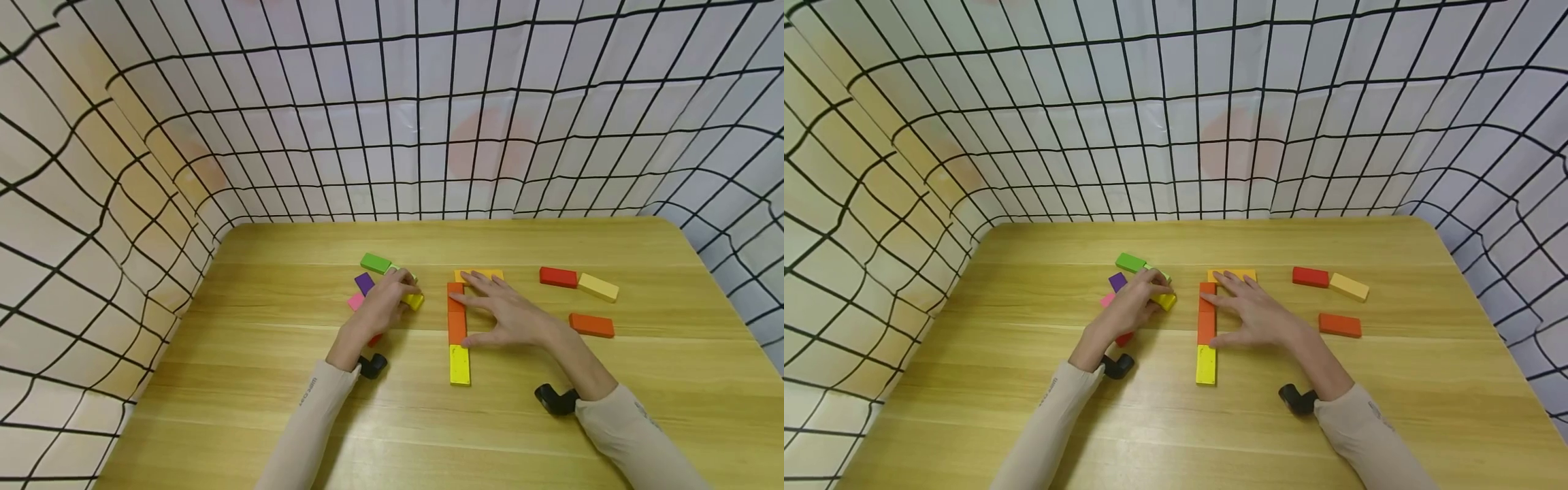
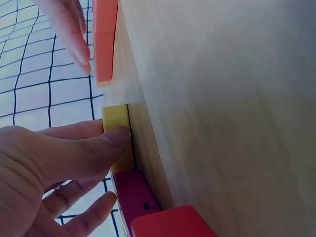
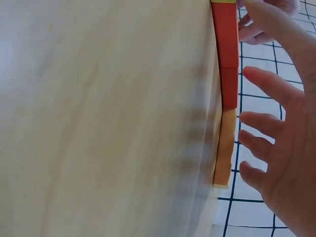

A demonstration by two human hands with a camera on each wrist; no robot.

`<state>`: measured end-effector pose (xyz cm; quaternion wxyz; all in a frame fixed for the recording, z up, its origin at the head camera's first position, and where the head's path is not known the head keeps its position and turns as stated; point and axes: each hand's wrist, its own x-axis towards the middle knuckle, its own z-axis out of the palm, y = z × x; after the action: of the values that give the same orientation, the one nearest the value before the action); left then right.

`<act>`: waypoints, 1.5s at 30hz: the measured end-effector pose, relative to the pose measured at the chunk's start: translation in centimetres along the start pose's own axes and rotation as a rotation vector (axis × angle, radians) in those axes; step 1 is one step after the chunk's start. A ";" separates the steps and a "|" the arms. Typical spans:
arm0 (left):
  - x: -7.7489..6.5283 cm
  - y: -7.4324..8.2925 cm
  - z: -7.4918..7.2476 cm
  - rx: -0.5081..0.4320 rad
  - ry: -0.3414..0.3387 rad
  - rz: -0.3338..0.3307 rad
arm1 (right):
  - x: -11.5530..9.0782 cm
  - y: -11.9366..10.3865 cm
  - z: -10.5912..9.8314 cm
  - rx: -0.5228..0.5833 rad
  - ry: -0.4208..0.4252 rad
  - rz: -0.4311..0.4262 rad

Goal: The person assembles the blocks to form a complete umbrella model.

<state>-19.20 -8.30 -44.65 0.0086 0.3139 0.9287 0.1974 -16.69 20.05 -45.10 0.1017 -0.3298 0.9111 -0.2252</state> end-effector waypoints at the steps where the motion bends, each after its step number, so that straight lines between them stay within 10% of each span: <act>1: 0.1 0.0 0.0 0.006 0.000 -0.005 | 0.0 0.0 0.0 -0.003 0.003 -0.005; 25: 1.9 0.1 -0.5 0.028 0.040 -0.089 | 0.3 0.3 0.4 -0.015 0.008 -0.014; 33: 4.1 1.1 -0.1 -0.017 0.117 -0.059 | 0.2 0.5 0.4 -0.013 0.007 -0.007; 45: 7.0 2.2 1.2 -0.015 0.056 -0.148 | 0.2 0.6 0.5 -0.014 -0.003 0.003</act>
<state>-23.37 -2.16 -44.20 -0.0003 0.2387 0.9477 0.2119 -17.03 20.13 -45.82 0.1011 -0.3294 0.9130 -0.2183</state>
